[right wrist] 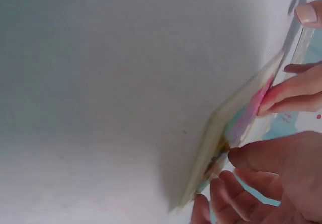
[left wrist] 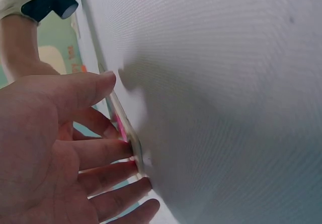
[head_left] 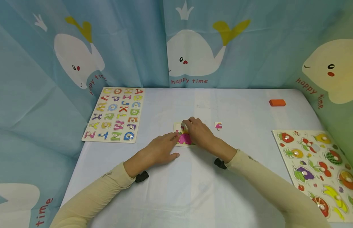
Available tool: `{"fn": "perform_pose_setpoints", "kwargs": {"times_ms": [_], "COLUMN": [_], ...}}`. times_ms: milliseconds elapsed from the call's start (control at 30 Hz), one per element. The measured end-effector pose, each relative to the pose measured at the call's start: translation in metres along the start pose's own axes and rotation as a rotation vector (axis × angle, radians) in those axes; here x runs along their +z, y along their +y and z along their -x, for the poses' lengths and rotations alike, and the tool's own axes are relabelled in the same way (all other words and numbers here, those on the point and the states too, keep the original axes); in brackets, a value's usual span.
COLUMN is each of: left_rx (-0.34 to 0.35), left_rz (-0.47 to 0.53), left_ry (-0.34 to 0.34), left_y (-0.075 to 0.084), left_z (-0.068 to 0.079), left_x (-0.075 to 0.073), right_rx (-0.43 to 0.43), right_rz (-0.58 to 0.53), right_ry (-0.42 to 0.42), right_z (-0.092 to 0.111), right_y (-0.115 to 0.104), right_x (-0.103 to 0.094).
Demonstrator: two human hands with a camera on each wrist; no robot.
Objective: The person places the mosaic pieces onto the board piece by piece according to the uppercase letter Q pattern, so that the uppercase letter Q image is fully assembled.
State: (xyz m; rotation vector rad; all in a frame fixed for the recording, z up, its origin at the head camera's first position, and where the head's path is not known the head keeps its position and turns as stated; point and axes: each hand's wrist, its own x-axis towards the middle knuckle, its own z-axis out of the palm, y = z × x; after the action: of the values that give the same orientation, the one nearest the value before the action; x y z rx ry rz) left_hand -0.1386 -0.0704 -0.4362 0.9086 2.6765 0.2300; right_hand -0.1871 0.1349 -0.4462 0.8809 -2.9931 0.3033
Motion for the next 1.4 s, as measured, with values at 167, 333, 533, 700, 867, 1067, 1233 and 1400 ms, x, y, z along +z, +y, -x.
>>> {"fn": "perform_pose_setpoints", "kwargs": {"times_ms": [167, 333, 533, 700, 867, 1067, 1233, 1400], "left_rx": [-0.004, -0.010, -0.011, -0.010, -0.020, -0.021, -0.022, -0.024], "left_rz": [-0.002, -0.004, -0.008, -0.013, -0.010, -0.009, -0.015, -0.017], "left_ry": [-0.004, -0.005, -0.008, -0.013, -0.015, -0.017, -0.020, -0.023], "left_y": [0.000, 0.000, 0.001, 0.002, 0.002, 0.002, 0.002, 0.002], "left_z": [0.000, 0.000, -0.001, 0.000, -0.001, -0.001, -0.001, 0.000], "left_x": [0.001, 0.001, 0.000, -0.001, 0.000, 0.000, 0.001, 0.001], "right_rx": [0.077, 0.122, 0.124, 0.114, 0.107, 0.134, 0.128, 0.087], "right_rz": [-0.024, -0.048, -0.050, -0.055, -0.084, -0.164, -0.224, -0.269], "right_ry": [-0.138, -0.208, -0.219, -0.222, -0.217, -0.212, -0.194, -0.121], "right_z": [-0.006, -0.010, -0.011, -0.010, -0.010, -0.010, -0.007, -0.005], "right_y": [-0.001, -0.001, 0.001, 0.002, 0.003, 0.005, 0.007, 0.010], "right_x": [-0.004, -0.006, -0.007, -0.007, -0.008, -0.008, -0.008, -0.006]}}
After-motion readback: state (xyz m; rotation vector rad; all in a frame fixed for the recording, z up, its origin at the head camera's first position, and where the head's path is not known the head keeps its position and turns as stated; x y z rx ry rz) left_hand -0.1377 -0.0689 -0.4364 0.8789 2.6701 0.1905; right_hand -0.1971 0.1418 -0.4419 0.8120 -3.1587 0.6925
